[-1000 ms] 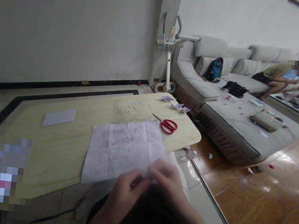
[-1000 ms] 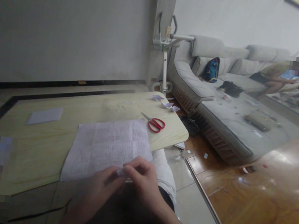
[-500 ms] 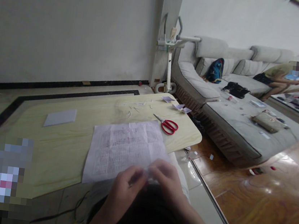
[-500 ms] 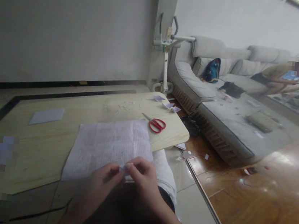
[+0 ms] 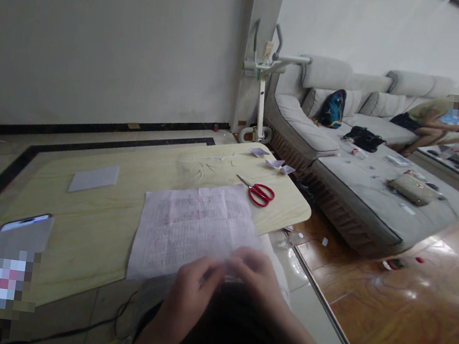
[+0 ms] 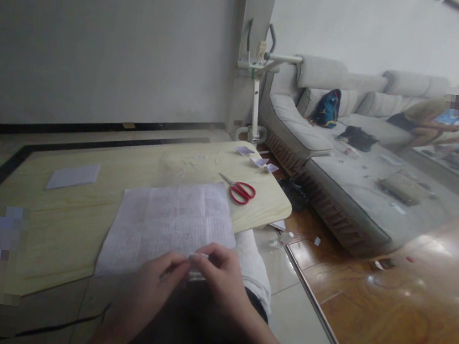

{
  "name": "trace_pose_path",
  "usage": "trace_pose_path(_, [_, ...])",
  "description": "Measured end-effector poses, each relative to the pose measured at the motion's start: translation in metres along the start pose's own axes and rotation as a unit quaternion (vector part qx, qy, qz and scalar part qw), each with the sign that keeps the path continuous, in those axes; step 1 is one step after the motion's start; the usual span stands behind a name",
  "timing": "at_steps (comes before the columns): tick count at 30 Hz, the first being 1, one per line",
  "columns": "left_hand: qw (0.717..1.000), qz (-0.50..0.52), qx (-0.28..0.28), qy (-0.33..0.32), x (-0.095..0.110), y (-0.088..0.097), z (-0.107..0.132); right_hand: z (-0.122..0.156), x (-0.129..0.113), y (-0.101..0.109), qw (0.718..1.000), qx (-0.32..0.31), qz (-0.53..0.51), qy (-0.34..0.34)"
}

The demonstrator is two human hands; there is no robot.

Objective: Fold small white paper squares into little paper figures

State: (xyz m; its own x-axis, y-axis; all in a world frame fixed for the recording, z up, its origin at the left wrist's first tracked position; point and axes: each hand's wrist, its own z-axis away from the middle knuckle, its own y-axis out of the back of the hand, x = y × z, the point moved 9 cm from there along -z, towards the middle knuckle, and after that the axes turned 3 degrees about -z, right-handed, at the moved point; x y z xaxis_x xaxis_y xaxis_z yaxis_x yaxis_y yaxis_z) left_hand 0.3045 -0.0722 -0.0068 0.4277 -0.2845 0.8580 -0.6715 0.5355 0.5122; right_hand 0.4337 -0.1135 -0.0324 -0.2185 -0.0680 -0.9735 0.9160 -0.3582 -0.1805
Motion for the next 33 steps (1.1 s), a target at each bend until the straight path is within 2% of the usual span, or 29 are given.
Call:
trace_pose_path(5, [1.0, 0.004, 0.005, 0.003, -0.003, 0.0, 0.001, 0.002, 0.007, 0.011, 0.997, 0.058, -0.048, -0.009])
trace_pose_path(7, [1.0, 0.006, 0.013, 0.011, -0.005, -0.001, 0.002, 0.003, 0.011, 0.011, 0.996, 0.062, -0.061, -0.012])
trace_pose_path(16, [0.999, 0.014, 0.039, 0.001, 0.004, 0.004, 0.002, 0.003, 0.013, 0.005, 0.997, 0.046, -0.052, -0.014])
trace_pose_path(22, [0.997, 0.046, 0.049, -0.022, 0.004, 0.007, 0.003, 0.005, 0.002, -0.001, 0.999, 0.006, 0.038, 0.003])
trace_pose_path(29, [0.996, 0.09, 0.018, 0.021, -0.007, -0.004, 0.002, 0.01, -0.006, -0.008, 1.0, -0.016, 0.022, 0.015])
trace_pose_path(33, [0.996, 0.088, 0.014, 0.003, -0.002, -0.002, 0.004, 0.011, -0.004, -0.012, 0.999, -0.035, 0.02, 0.008])
